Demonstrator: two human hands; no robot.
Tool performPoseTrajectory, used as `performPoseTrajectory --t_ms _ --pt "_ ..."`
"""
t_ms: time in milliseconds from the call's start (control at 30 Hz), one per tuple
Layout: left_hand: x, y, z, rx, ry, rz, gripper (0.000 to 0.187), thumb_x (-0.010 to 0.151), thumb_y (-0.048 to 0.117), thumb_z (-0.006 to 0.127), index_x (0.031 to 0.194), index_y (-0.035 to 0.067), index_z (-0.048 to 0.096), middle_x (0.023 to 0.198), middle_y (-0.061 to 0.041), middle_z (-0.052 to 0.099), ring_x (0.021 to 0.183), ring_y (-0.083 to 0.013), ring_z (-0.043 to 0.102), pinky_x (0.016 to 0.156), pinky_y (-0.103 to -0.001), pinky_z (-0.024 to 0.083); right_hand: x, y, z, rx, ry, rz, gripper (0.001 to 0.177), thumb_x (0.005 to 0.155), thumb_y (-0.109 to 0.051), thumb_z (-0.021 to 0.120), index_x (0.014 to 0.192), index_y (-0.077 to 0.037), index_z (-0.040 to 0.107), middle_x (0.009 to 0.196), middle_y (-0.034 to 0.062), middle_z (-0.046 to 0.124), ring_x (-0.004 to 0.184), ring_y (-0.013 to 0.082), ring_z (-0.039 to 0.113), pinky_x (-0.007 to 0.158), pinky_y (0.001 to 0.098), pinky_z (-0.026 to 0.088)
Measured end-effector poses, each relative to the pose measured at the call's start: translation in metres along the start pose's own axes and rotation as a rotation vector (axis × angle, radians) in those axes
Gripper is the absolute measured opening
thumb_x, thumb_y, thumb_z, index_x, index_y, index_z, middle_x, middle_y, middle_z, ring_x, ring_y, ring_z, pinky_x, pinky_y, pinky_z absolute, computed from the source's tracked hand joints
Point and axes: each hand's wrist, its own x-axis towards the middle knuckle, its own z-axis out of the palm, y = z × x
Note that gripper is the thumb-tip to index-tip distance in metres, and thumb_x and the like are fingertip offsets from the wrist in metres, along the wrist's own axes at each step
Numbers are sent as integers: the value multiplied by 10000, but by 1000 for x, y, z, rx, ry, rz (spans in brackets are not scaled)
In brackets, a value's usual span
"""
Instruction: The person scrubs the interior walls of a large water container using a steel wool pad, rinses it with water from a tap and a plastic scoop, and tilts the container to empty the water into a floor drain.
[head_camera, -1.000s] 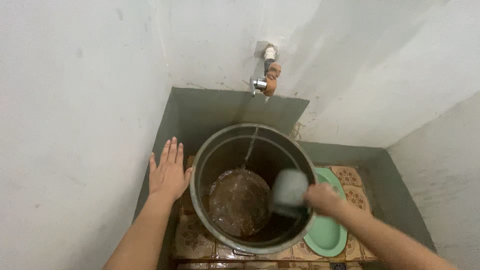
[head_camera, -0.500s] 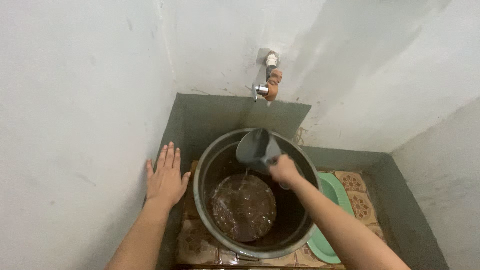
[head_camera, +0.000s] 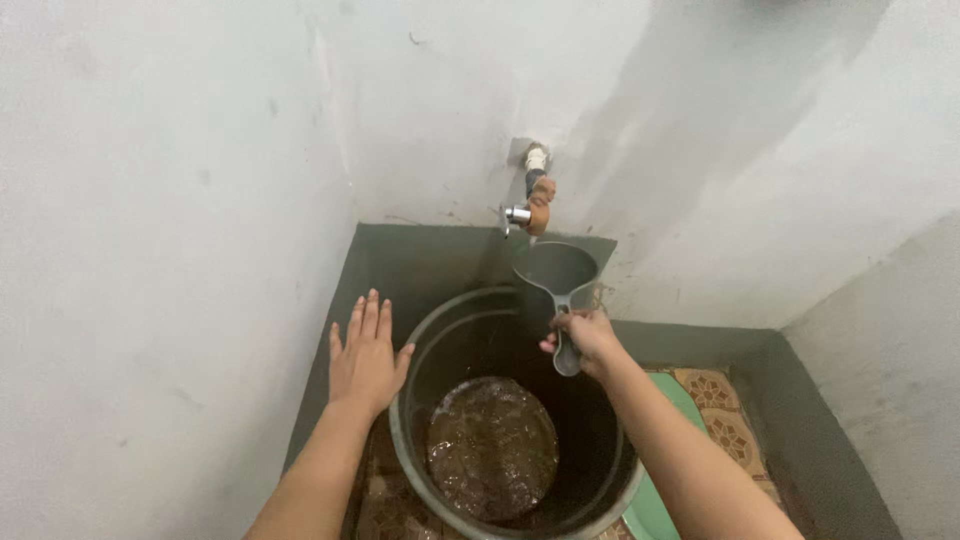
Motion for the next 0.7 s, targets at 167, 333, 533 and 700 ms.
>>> performPoseTrajectory --t_ms 167,333,533,700 --pt "31 13 4 -237 46 -39 760 1000 518 476 1593 117 221 1694 -81 134 1549 -239 145 1241 -509 190 -22 21 -13 -1012 228 18 472 921 -53 679 1302 80 432 1096 284 677 902 354 714 775 438 638" --pt "96 56 11 -688 232 49 711 993 506 547 1485 2 453 1584 -239 401 1478 -388 376 1220 -461 332 -50 109 -34 -1573 -60 -275 578 896 102 555 1408 76 287 1141 316 619 979 413 704 795 410 630" --pt "159 153 -31 -1026 124 -3 641 989 463 565 1498 93 449 1386 -216 559 1304 -395 529 1083 -508 402 -61 92 -37 -1465 -110 -240 450 857 55 606 1264 83 416 1186 333 575 1019 441 687 808 453 617" --pt "186 163 -18 -984 293 78 590 819 150 755 1392 97 624 1119 -117 783 1062 -292 729 957 -412 567 -57 82 -63 -1512 43 -413 463 813 63 576 1251 78 427 1085 310 637 999 465 676 856 501 583"
